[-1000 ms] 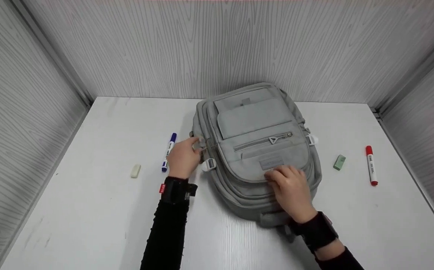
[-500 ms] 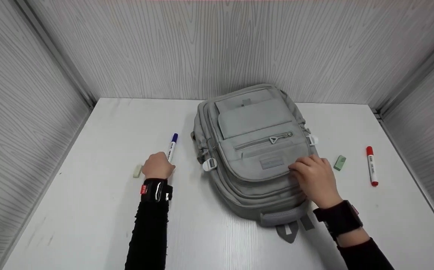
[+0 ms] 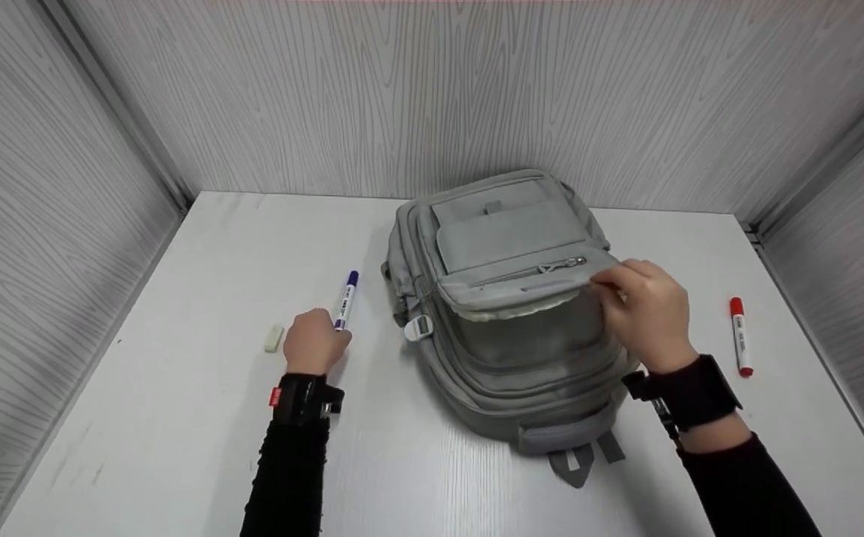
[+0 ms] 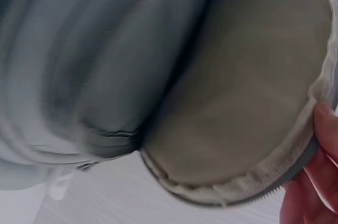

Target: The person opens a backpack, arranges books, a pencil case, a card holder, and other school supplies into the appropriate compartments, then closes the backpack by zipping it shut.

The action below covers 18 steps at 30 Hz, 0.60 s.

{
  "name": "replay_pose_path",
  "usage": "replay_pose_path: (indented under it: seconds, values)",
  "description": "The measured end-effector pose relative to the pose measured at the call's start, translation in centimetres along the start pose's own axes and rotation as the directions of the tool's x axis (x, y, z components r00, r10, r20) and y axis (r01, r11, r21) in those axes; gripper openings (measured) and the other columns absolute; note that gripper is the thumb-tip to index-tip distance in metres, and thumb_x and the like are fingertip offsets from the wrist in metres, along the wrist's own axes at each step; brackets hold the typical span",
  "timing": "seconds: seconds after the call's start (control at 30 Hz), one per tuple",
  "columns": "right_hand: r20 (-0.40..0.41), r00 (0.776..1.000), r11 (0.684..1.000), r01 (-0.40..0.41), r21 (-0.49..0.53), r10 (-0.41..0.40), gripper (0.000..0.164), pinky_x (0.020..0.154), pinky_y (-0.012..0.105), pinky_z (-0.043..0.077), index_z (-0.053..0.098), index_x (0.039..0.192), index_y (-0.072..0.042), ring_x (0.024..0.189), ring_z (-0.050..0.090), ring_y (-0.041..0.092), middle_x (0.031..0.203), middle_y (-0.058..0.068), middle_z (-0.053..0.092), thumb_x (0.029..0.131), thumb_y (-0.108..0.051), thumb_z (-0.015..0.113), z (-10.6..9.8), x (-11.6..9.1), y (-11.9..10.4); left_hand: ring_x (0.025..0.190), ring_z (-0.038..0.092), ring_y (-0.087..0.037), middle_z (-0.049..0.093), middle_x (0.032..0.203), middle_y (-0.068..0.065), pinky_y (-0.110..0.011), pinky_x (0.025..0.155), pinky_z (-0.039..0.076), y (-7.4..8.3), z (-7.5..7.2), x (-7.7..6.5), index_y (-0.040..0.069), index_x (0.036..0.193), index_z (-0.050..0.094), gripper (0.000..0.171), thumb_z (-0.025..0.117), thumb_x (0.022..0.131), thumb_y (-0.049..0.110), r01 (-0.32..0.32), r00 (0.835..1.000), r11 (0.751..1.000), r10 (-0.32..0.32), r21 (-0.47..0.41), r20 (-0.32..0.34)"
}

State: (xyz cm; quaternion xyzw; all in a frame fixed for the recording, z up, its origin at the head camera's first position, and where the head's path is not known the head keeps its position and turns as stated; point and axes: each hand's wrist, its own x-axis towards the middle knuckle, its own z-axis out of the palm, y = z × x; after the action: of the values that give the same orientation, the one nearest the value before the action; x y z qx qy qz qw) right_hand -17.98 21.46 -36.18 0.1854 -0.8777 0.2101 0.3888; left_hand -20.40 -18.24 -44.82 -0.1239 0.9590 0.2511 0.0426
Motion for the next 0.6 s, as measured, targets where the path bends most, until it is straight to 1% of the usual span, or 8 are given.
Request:
replay_pose_path:
  seconds: [0.1,0.17,0.23,0.33,0.4,0.47,0.53,0.6]
  values:
    - [-0.025,0.999,0.999,-0.045,0.004,0.045,0.005,0.057,0.042,0.044,0.072,0.077,-0.001,0.060,0.058,0.027,0.070,0.013,0.066,0.079,0.000,0.077,0.4,1.4,-0.4,0.058,0.051,-0.018,0.062,0.067,-0.009,-0.026,0.047,0.036,0.2,-1.5,-2.5,-0.001,0.080,0.065,0.014,0.065,0.080,0.013,-0.084,0.996,0.995,0.083,-0.047,-0.027]
    - [-0.033,0.997,0.998,-0.069,0.007,0.069,0.005,0.056,0.042,0.045,0.071,0.077,0.001,0.059,0.059,0.027,0.070,0.014,0.066,0.080,0.001,0.075,0.6,2.1,-0.5,0.056,0.051,-0.017,0.064,0.067,-0.008,-0.026,0.047,0.037,0.6,-2.7,-4.5,0.001,0.077,0.067,0.012,0.066,0.079,0.013,-0.154,0.988,0.984,0.152,-0.084,-0.027]
    - [-0.040,0.995,0.996,-0.088,0.011,0.088,0.005,0.057,0.045,0.048,0.070,0.077,0.002,0.060,0.063,0.030,0.072,0.016,0.068,0.081,0.001,0.073,0.8,2.8,-0.5,0.056,0.051,-0.015,0.066,0.067,-0.006,-0.025,0.049,0.037,1.1,-3.9,-6.4,0.003,0.076,0.068,0.009,0.067,0.078,0.012,-0.229,0.973,0.965,0.230,-0.129,-0.006]
    - [-0.054,0.992,0.994,-0.110,0.016,0.111,0.006,0.058,0.047,0.051,0.070,0.079,0.003,0.062,0.068,0.033,0.075,0.019,0.069,0.083,0.000,0.072,1.1,3.6,-0.5,0.057,0.050,-0.011,0.067,0.067,-0.003,-0.023,0.051,0.038,2.2,-4.8,-8.5,0.005,0.076,0.070,0.006,0.068,0.079,0.010,-0.325,0.939,0.920,0.341,-0.220,0.041]
    - [-0.071,0.990,0.992,-0.122,0.022,0.123,0.007,0.058,0.048,0.052,0.069,0.079,0.004,0.063,0.069,0.035,0.076,0.021,0.069,0.084,0.000,0.071,1.2,3.9,-0.6,0.057,0.051,-0.009,0.068,0.067,-0.002,-0.022,0.052,0.039,3.2,-4.5,-9.3,0.006,0.075,0.070,0.005,0.069,0.079,0.008,-0.369,0.916,0.883,0.398,-0.290,0.045]
    - [-0.101,0.986,0.991,-0.131,0.032,0.134,0.007,0.058,0.045,0.052,0.068,0.079,0.004,0.063,0.069,0.035,0.076,0.021,0.069,0.085,0.000,0.070,1.5,4.2,-0.9,0.058,0.053,-0.007,0.069,0.067,-0.003,-0.021,0.053,0.041,4.5,-3.5,-9.5,0.006,0.073,0.071,0.005,0.069,0.078,0.008,-0.407,0.900,0.847,0.437,-0.343,0.011]
    - [-0.143,0.978,0.987,-0.148,0.059,0.155,0.006,0.059,0.035,0.050,0.068,0.079,0.004,0.062,0.068,0.034,0.076,0.020,0.068,0.085,0.001,0.069,1.8,4.3,-1.1,0.059,0.054,-0.007,0.069,0.067,-0.003,-0.020,0.055,0.043,6.0,-1.9,-9.4,0.006,0.073,0.071,0.005,0.068,0.076,0.008,-0.439,0.889,0.819,0.456,-0.370,-0.046]
    - [-0.177,0.969,0.983,-0.159,0.095,0.174,0.006,0.062,0.021,0.046,0.068,0.079,0.004,0.062,0.067,0.034,0.075,0.020,0.068,0.085,0.002,0.069,2.0,4.4,-1.4,0.060,0.057,-0.009,0.070,0.069,-0.005,-0.022,0.058,0.046,7.6,-0.2,-9.0,0.006,0.074,0.072,0.005,0.068,0.078,0.008,-0.459,0.884,0.803,0.456,-0.380,-0.104]
